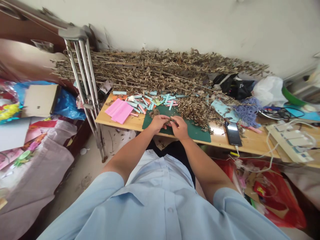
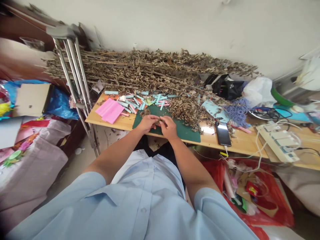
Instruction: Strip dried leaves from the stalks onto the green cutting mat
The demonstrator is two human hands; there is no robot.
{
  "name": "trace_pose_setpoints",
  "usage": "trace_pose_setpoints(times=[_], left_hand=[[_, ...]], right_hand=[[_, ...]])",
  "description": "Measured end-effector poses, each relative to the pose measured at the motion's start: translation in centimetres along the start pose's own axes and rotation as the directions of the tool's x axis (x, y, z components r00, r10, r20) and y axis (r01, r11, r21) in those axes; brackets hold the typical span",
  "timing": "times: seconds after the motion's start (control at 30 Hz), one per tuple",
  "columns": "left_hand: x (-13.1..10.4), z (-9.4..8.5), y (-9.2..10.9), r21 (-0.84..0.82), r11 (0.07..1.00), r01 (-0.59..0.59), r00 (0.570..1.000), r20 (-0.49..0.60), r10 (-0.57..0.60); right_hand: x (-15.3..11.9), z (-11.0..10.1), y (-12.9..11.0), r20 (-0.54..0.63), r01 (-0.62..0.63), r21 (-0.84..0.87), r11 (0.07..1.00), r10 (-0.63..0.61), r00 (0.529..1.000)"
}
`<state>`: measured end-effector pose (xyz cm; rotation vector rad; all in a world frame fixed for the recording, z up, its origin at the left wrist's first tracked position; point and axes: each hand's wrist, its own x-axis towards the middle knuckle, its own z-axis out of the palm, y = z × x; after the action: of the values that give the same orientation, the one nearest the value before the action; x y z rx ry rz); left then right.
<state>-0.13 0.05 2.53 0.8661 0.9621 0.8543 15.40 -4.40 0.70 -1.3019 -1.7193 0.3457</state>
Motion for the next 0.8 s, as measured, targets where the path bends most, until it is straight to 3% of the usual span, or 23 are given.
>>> trace_pose_setpoints(times=[0.1,0.2,0.4,0.63,0.8], left_hand=[[-0.2,0.0,0.4,-0.023,0.999,0.022,0.999,0.038,-0.022],[-0.3,0.0,0.5,-0.04,0.999,0.028,0.999,0.039,-0.026],[-0.4,-0.1,-0.1,-0.025,0.999,0.022,0.999,0.037,-0.021],[-0.6,-0.9,0.0,-0.104,0.992,0.066,0.976,0.213,-0.042],[-0.3,-1.1,-0.3,-0.044,0.999,0.03,0.976,0.218,-0.02]], right_hand=[[0.4,0.1,-0.1,0.071,0.098,-0.02,0.995,-0.096,0.993],[0.4,0.6,0.1,0.054,0.122,-0.041,0.992,-0.12,0.991],[0.0,1.2,0.9,0.009,0.055,-0.052,0.997,-0.055,0.998],[0.0,1.0,1.2,-0.071,-0.037,-0.024,0.999,0.035,0.997],[0.0,0.9,0.9,-0.1,-0.097,-0.015,0.995,0.095,0.99]])
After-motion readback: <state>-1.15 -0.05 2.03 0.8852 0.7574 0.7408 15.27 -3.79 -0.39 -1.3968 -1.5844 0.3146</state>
